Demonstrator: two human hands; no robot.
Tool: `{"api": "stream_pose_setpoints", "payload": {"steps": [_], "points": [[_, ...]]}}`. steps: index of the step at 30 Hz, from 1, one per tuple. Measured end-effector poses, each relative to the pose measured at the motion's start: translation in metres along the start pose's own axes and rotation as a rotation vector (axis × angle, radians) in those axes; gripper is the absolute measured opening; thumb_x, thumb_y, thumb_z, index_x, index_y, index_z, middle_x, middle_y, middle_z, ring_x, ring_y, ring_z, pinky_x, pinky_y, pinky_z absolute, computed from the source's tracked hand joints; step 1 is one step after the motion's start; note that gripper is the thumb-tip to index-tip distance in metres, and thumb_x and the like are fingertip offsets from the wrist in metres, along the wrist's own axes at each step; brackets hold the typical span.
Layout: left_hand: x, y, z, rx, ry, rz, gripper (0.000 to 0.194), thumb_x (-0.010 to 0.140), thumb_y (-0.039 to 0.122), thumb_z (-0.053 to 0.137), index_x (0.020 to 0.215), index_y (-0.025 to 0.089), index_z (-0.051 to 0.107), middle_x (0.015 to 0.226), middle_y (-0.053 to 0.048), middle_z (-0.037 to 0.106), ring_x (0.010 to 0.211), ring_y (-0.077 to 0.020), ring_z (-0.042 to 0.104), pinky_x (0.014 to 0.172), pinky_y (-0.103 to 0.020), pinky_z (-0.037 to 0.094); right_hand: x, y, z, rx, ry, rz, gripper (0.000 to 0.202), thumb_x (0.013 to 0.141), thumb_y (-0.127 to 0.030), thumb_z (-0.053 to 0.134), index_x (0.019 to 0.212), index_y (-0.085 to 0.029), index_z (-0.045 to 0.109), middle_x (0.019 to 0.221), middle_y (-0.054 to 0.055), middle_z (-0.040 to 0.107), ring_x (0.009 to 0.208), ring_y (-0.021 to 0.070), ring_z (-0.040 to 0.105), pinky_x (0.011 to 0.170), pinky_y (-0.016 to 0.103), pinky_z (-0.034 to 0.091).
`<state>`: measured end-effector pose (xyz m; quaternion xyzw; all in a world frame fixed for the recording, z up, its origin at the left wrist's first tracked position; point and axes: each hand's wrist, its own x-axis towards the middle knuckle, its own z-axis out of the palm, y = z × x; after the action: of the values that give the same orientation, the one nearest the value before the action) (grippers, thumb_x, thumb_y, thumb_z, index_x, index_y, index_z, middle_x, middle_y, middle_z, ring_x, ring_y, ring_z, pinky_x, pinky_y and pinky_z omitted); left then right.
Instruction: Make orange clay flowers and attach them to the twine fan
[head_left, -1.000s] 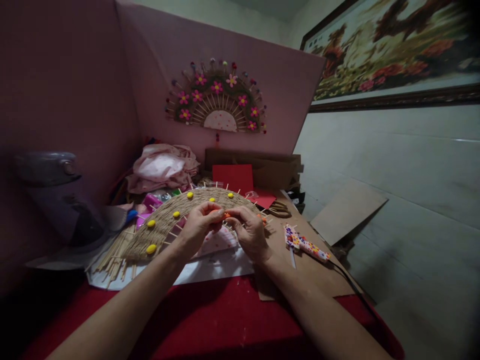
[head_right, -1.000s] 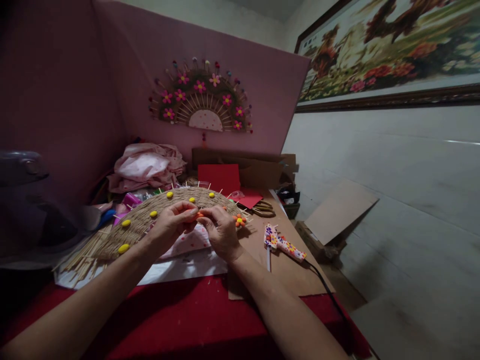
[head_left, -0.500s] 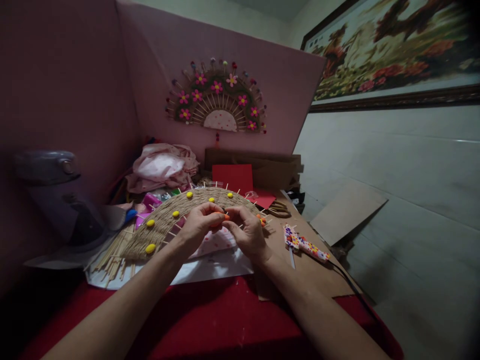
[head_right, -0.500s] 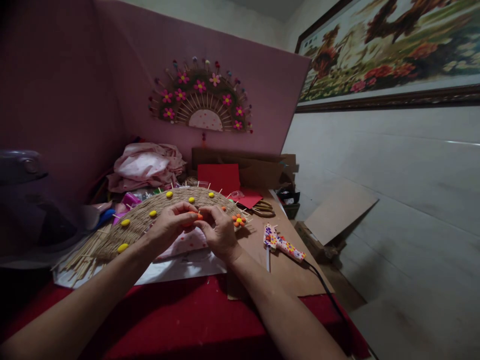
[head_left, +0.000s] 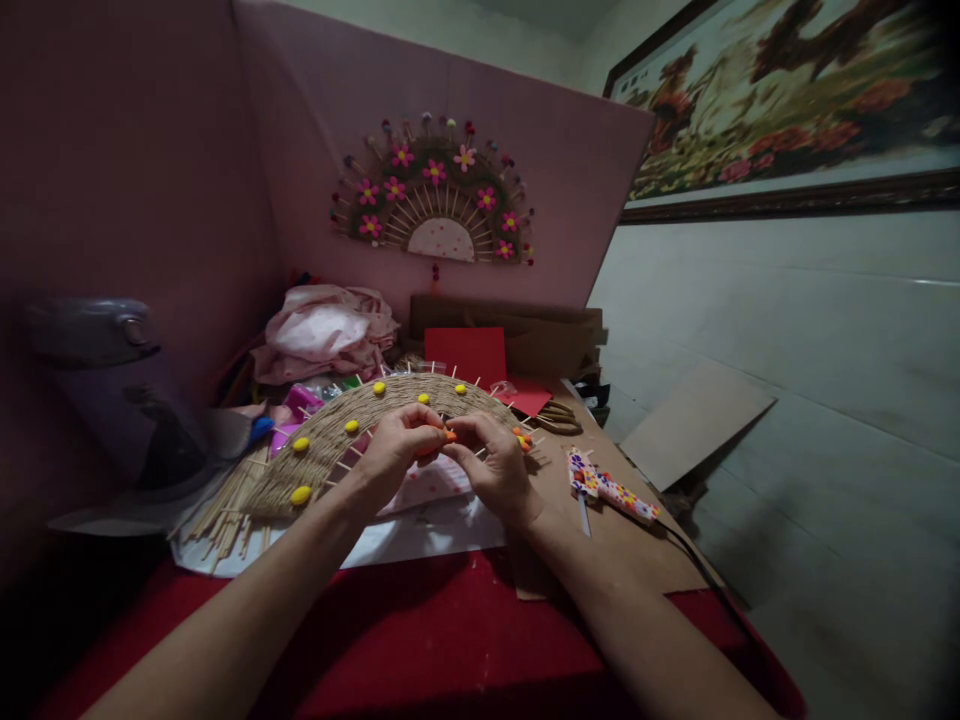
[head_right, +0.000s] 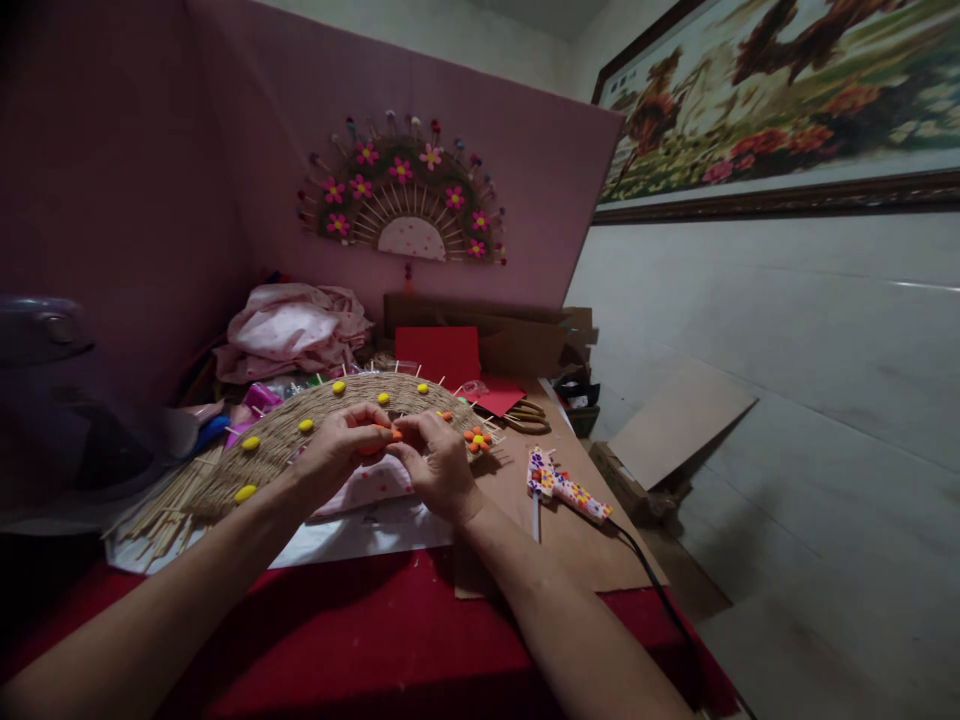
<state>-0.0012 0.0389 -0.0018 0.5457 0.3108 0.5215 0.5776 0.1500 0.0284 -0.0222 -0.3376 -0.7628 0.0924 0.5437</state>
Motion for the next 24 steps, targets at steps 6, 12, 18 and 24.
{"api": "stream_pose_setpoints", "payload": {"steps": [6,12,18,24], "points": [[0.0004,0.0003,0.0007,-0.018,-0.004,-0.010,0.008,0.063,0.016,0.064,0.067,0.015,0.057,0.051,0.004,0.050,0.045,-0.0066,0.040,0.044,-0.021,0.028,0.0000,0.0016,0.0009,-0.014,0.005,-0.007,0.008,0.083,-0.025,0.059,0.084,-0.019,0.064,0.075,0.003,0.061,0.072,0.0155,0.057,0.067,0.028,0.044],[0.0009,-0.0031,-0.0005,-0.019,0.029,0.023,0.008,0.062,0.014,0.064,0.066,0.015,0.058,0.053,0.004,0.050,0.047,-0.0061,0.041,0.047,-0.020,0.030,-0.0001,0.0012,0.0014,-0.002,-0.005,0.007,0.011,0.081,-0.025,0.062,0.089,-0.018,0.064,0.080,0.004,0.063,0.075,0.0164,0.058,0.069,0.029,0.046],[-0.0002,-0.0021,0.0016,0.019,0.077,0.002,0.010,0.056,0.010,0.062,0.065,0.015,0.058,0.055,0.004,0.053,0.046,-0.0061,0.041,0.046,-0.020,0.029,-0.0010,0.0000,0.0029,-0.038,-0.024,0.005,0.007,0.082,-0.024,0.059,0.084,-0.018,0.064,0.075,0.003,0.063,0.071,0.0158,0.057,0.068,0.029,0.045],[-0.0012,-0.0019,0.0011,-0.009,0.025,-0.002,0.008,0.061,0.015,0.064,0.068,0.014,0.059,0.059,0.003,0.054,0.050,-0.0070,0.044,0.049,-0.021,0.033,0.0004,0.0000,0.0017,-0.015,-0.003,0.019,0.006,0.081,-0.022,0.060,0.083,-0.018,0.063,0.076,0.004,0.063,0.073,0.0157,0.058,0.067,0.028,0.046]]}}
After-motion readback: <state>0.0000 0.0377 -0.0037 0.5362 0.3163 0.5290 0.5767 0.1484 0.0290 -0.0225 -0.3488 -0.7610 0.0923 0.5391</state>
